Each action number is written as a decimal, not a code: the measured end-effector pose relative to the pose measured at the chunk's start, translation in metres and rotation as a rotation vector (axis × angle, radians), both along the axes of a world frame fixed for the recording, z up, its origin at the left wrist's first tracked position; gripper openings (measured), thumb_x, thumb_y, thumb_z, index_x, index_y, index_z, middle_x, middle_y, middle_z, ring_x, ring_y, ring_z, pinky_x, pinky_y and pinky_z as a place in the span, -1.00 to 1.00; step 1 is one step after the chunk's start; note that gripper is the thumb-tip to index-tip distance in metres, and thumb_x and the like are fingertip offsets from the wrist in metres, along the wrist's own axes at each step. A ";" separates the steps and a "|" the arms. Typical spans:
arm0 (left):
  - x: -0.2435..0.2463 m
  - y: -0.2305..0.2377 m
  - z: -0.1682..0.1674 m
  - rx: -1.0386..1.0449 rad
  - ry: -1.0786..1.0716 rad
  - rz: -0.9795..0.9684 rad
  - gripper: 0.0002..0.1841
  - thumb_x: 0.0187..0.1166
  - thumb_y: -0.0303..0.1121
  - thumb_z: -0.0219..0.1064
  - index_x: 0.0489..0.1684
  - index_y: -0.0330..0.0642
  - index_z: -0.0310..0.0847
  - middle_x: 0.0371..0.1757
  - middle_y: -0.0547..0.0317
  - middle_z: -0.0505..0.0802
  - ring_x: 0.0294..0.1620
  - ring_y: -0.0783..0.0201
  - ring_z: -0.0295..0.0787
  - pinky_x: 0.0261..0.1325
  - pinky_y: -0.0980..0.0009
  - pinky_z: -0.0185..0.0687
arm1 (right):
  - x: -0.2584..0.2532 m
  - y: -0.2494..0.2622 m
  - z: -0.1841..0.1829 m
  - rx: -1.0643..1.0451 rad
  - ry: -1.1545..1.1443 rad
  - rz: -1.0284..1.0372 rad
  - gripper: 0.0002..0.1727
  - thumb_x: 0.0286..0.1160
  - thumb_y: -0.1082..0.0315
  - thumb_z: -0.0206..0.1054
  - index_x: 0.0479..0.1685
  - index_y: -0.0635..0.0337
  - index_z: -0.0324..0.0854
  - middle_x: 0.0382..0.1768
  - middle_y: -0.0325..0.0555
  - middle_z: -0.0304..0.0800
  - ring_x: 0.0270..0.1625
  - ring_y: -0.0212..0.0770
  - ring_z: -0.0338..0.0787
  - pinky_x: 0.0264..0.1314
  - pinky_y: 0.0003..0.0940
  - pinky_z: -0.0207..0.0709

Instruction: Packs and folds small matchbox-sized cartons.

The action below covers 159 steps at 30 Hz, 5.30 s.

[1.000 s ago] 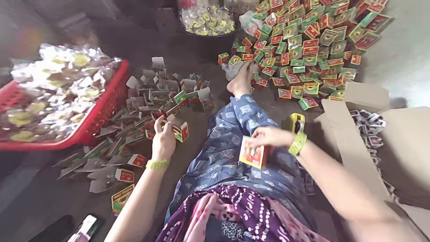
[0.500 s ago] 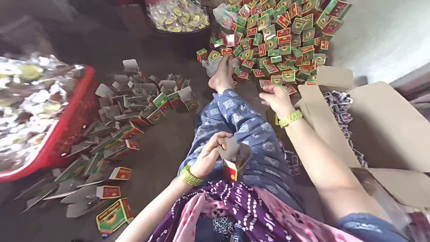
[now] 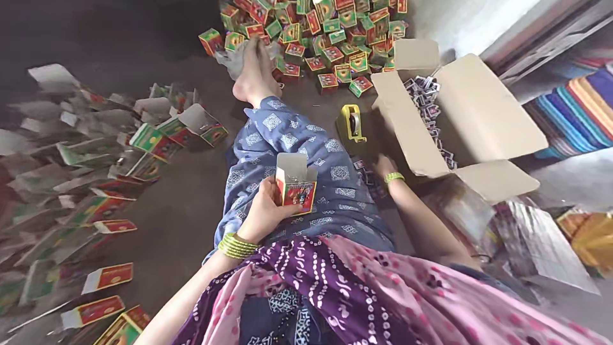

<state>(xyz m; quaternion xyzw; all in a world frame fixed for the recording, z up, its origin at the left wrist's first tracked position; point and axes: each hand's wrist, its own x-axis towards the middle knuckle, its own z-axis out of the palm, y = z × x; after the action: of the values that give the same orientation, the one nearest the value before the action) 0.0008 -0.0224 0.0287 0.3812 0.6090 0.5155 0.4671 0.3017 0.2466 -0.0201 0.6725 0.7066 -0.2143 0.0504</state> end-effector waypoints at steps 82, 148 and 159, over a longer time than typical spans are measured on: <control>-0.004 0.008 -0.042 0.480 -0.005 0.024 0.08 0.00 -0.40 0.81 0.51 -0.26 -0.02 0.15 -0.06 0.81 0.14 0.12 0.86 0.26 0.10 0.83 | -0.145 -0.135 0.085 0.147 1.081 0.897 -0.79 0.38 0.26 0.61 -0.12 0.17 0.91 -0.01 -0.16 0.94 0.12 -0.36 0.88 0.26 -0.34 0.79; -0.005 0.011 -0.038 0.426 -0.095 0.056 -0.67 0.80 -0.34 -0.07 0.37 -0.36 0.30 0.05 0.17 0.75 -0.03 0.39 0.79 0.10 0.39 0.79 | -0.043 0.031 0.004 0.165 0.196 -0.150 -0.62 0.52 0.10 0.48 0.13 0.18 0.81 0.13 0.27 0.84 0.29 0.31 0.76 0.35 0.41 0.50; -0.004 0.015 -0.042 0.434 0.027 0.096 -0.72 0.80 -0.42 -0.03 0.32 -0.34 0.40 0.32 0.00 0.70 0.19 0.31 0.76 0.25 0.30 0.76 | -0.103 -0.076 0.088 -0.052 1.191 0.254 -0.67 0.66 0.19 0.33 0.24 0.14 0.74 0.30 -0.15 0.78 0.20 -0.24 0.79 0.29 -0.18 0.69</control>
<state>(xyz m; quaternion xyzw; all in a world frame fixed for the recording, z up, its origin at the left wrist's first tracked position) -0.0031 -0.0075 -0.0136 0.4500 0.5072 0.6512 0.3407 0.1988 0.1711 0.0681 0.3462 0.6826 -0.5631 -0.3118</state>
